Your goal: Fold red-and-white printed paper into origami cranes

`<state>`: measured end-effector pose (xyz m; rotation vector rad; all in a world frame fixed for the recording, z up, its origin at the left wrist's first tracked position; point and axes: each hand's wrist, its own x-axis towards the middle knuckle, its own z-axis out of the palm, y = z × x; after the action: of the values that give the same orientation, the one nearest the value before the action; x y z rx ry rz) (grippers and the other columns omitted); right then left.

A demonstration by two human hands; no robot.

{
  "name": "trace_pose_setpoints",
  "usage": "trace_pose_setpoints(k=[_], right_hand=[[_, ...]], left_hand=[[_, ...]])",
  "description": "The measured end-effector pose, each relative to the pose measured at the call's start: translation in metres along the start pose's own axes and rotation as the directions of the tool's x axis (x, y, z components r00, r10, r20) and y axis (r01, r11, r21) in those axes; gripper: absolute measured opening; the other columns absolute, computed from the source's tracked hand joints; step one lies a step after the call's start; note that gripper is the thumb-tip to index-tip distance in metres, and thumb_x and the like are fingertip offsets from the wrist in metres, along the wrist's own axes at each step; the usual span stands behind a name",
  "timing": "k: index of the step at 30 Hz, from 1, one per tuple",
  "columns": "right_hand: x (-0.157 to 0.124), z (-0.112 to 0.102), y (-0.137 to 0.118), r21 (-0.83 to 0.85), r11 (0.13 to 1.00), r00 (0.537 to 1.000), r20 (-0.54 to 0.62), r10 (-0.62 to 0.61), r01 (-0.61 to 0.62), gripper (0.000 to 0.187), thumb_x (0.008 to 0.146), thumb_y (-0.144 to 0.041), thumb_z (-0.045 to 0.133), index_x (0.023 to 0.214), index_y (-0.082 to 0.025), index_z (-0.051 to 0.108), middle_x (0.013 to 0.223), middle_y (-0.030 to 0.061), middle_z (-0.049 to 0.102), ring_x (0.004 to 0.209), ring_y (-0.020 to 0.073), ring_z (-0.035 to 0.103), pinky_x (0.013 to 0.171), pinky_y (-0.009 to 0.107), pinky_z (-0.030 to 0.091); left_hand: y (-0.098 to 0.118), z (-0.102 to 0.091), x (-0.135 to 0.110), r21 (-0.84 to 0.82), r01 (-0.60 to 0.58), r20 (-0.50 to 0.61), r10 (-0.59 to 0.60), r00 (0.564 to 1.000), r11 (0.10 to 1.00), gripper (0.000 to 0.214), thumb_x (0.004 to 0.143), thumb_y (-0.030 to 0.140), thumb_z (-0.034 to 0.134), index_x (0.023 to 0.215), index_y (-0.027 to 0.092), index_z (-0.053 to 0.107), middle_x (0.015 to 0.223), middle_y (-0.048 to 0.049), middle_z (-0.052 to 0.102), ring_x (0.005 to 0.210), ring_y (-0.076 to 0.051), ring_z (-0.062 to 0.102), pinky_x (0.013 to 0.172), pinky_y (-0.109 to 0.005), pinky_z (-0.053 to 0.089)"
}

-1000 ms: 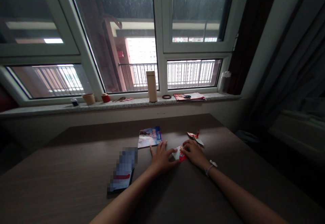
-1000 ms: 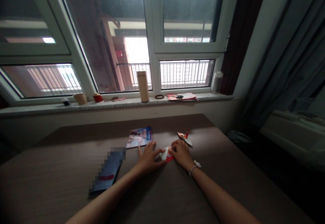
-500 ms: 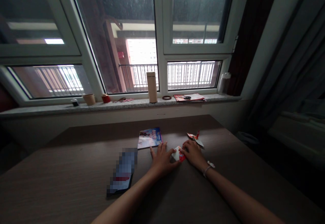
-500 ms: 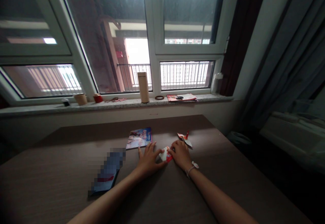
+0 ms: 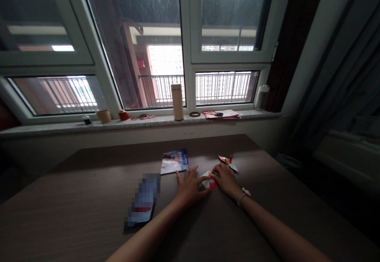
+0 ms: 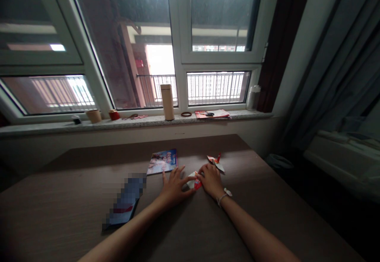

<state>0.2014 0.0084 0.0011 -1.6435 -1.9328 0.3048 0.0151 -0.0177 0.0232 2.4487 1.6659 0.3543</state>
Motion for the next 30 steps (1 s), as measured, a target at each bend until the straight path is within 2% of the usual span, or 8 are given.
trace_pose_setpoints(k=[6,8,11,15,19,26,30], right_hand=[[-0.002,-0.007,0.01,0.158,0.985,0.997,-0.001,-0.076,0.075,0.02,0.088,-0.031,0.051,0.098,-0.023,0.066,0.106,0.0048,0.062,0.108,0.0212,0.051,0.096,0.034,0.036],[-0.003,-0.01,0.013,0.178,0.975,0.99,-0.002,-0.138,0.136,0.021,0.087,-0.028,0.051,0.099,-0.023,0.067,0.106,0.0054,0.062,0.108,0.0205,0.051,0.098,0.033,0.036],[-0.005,-0.013,0.012,0.159,0.974,0.986,0.015,-0.168,0.163,0.023,0.088,-0.029,0.052,0.1,-0.026,0.071,0.103,0.005,0.062,0.106,0.0205,0.052,0.098,0.034,0.036],[-0.007,-0.012,0.007,0.101,0.982,0.987,0.025,-0.16,0.157,0.024,0.088,-0.034,0.054,0.104,-0.033,0.072,0.105,0.0044,0.059,0.107,0.0209,0.051,0.098,0.035,0.036],[-0.008,-0.013,0.003,0.058,0.991,0.993,0.015,-0.118,0.117,0.023,0.087,-0.035,0.056,0.103,-0.035,0.072,0.107,0.0045,0.058,0.109,0.0215,0.049,0.099,0.036,0.036],[-0.005,-0.011,0.002,0.036,0.997,0.998,-0.002,-0.066,0.066,0.022,0.085,-0.035,0.058,0.101,-0.036,0.073,0.106,0.0046,0.058,0.106,0.0222,0.051,0.097,0.036,0.038],[-0.004,-0.01,0.007,0.086,0.994,0.997,-0.003,-0.073,0.073,0.023,0.086,-0.035,0.056,0.1,-0.032,0.074,0.108,0.0053,0.059,0.108,0.0223,0.05,0.099,0.035,0.037]], left_hand=[[0.0,0.0,-0.002,0.036,0.022,-0.07,-0.02,0.997,0.999,0.046,0.078,0.067,0.054,0.121,0.049,0.058,0.153,0.0004,0.029,0.141,-0.038,0.017,0.103,-0.071,-0.014],[-0.001,0.001,-0.001,0.037,0.038,-0.098,-0.035,0.995,0.999,0.046,0.079,0.066,0.053,0.12,0.047,0.059,0.153,0.0008,0.03,0.141,-0.039,0.017,0.103,-0.071,-0.015],[-0.003,0.002,0.0,0.026,0.049,-0.1,-0.046,0.994,0.998,0.046,0.078,0.065,0.054,0.12,0.046,0.059,0.152,0.0003,0.031,0.14,-0.04,0.017,0.103,-0.071,-0.014],[-0.005,0.003,0.002,0.013,0.057,-0.082,-0.056,0.995,0.998,0.046,0.078,0.066,0.054,0.12,0.046,0.058,0.152,-0.0024,0.031,0.141,-0.037,0.017,0.102,-0.072,-0.012],[-0.005,0.002,0.003,0.009,0.066,-0.049,-0.066,0.997,0.998,0.048,0.077,0.067,0.053,0.12,0.047,0.058,0.153,-0.003,0.03,0.141,-0.038,0.017,0.102,-0.073,-0.009],[-0.003,-0.001,0.002,0.016,0.088,-0.016,-0.088,0.996,0.996,0.05,0.078,0.069,0.051,0.123,0.046,0.056,0.154,-0.004,0.027,0.142,-0.038,0.015,0.103,-0.072,-0.01],[-0.003,-0.001,0.002,0.019,0.093,-0.017,-0.092,0.996,0.996,0.049,0.078,0.068,0.051,0.122,0.046,0.057,0.154,-0.0033,0.027,0.142,-0.038,0.016,0.103,-0.072,-0.01]])
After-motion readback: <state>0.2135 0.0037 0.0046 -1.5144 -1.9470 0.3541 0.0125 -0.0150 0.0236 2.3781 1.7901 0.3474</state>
